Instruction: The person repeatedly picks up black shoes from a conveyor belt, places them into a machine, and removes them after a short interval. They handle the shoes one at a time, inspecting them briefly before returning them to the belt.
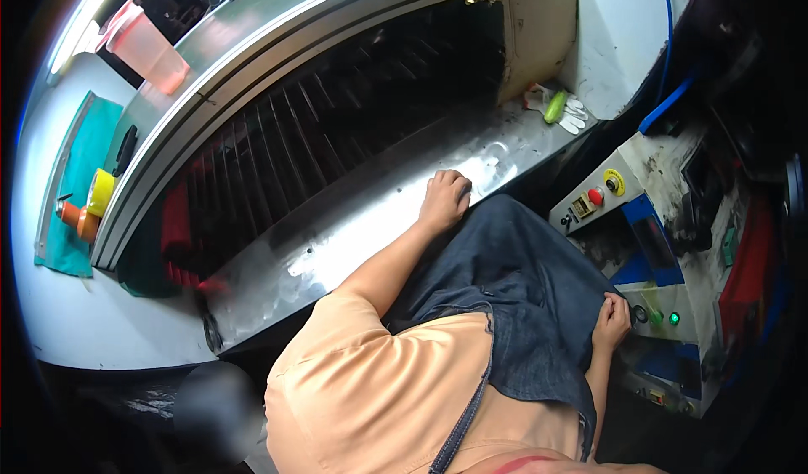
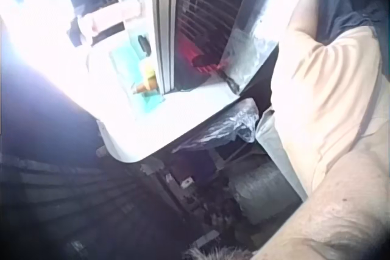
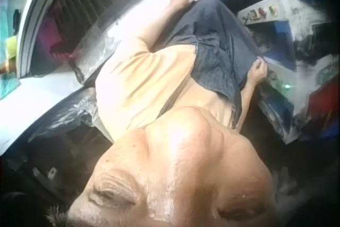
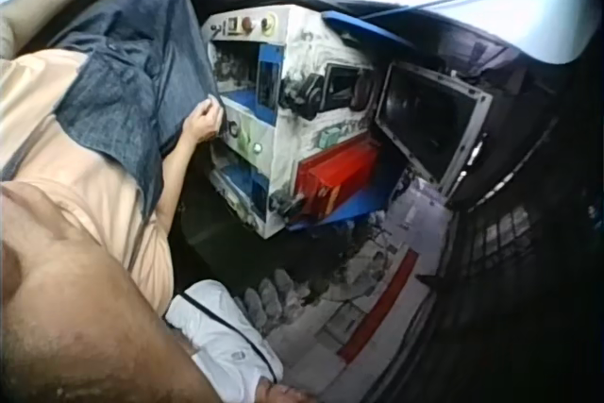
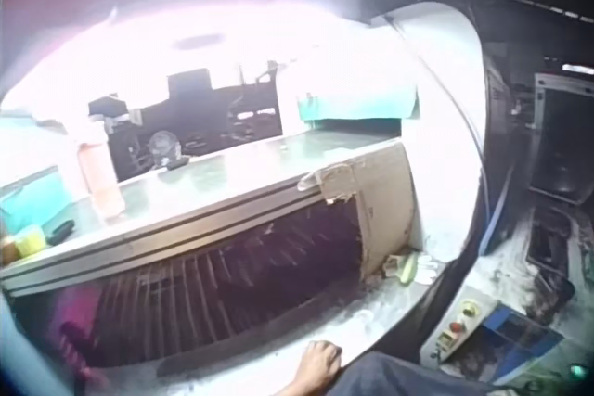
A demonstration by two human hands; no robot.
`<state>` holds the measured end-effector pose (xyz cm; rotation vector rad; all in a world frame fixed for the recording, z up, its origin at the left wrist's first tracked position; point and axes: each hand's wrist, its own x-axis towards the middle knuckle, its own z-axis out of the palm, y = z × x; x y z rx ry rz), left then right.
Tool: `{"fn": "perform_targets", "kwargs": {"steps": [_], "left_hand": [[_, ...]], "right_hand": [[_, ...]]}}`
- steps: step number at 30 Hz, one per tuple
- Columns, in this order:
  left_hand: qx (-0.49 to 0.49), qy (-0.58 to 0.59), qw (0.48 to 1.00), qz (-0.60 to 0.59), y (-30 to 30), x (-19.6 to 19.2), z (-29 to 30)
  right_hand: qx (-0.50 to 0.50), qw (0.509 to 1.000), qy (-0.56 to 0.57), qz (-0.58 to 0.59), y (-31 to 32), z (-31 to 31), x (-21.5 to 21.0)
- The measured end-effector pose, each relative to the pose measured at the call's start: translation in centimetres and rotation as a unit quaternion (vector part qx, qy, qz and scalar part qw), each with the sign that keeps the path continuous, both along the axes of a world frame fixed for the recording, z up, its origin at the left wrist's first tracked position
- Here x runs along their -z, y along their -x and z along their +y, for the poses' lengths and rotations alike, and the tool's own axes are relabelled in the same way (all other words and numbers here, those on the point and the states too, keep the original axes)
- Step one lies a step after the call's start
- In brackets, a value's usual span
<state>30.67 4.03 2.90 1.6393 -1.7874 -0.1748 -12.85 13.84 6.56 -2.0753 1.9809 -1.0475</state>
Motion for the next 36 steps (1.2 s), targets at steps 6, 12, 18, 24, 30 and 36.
{"fn": "perform_targets", "kwargs": {"steps": [6,12,18,24,30,36], "left_hand": [[-0.003,0.002,1.000,0.009,0.12,-0.06,0.03],[0.002,-0.004,1.000,-0.008,0.04,-0.18,0.05],[0.001,-0.003,1.000,-0.009,0.10,-0.21,0.10],[0.004,0.000,1.000,-0.007,0.09,-0.27,0.14],[0.000,-0.005,1.000,0.004,0.08,-0.31,0.10],[0.000,-0.013,1.000,-0.009,0.05,-0.40,0.10]], "right_hand": [[-0.003,1.000,0.000,0.011,0.19,-0.05,0.14],[-0.004,1.000,0.011,0.013,0.24,-0.16,0.31],[0.000,1.000,-0.002,0.015,0.45,0.00,0.41],[-0.015,0.999,0.016,0.030,0.54,-0.04,0.40],[-0.009,1.000,0.002,0.023,0.45,0.01,0.37],[-0.008,1.000,0.002,0.026,0.35,-0.05,0.22]]}}
